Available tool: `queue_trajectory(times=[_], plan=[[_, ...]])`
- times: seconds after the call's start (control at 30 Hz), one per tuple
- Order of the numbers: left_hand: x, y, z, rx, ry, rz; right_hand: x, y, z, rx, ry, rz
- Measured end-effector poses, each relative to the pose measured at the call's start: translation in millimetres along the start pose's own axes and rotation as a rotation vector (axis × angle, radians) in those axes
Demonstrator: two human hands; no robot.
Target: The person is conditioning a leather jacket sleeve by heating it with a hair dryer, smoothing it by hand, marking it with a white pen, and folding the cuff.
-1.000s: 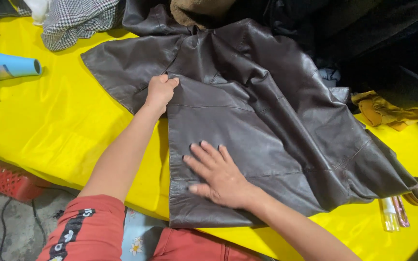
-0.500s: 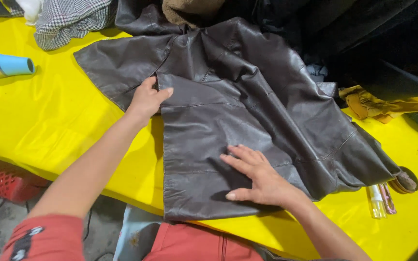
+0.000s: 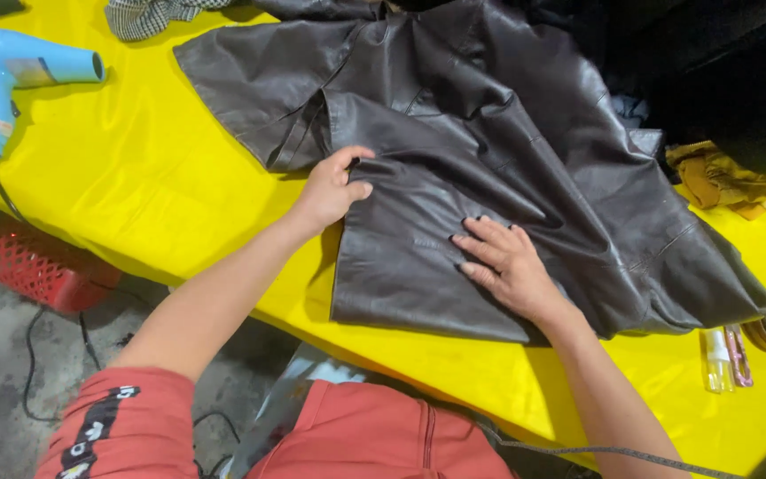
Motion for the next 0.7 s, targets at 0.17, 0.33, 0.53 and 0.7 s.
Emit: queue_trajectory(times=[0.17,0.33,0.53,0.7], plan=[[-40.2,10.6,4.4,-0.027,-0.078,-0.328,0.4,-14.1,-4.8,-0.098,0.082,0.064],[-26.2,4.4,-12.4,-0.006,-0.009,-0.282,-4.7,-7.3,-6.0,-0.130,0.173,0.115],[-1.7,-8.8,-20.5,0.084,0.079,-0.086,109.5,-2.8,-30.8,-0.186,-0.077,0.064],[1.2,-7.5,-22.1,0.129,0.172,0.057,139.7,-1.0,-34.4,0.143,-0.079,-0.052]])
Point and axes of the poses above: each hand's wrist, its own z-axis away from the middle knuckle, its own y-axis out of the palm, x = y × z, the point moved 3 cm from there along -z, towards the middle knuckle, and after that the axes turned 13 degrees about x, right-handed, at the moved point
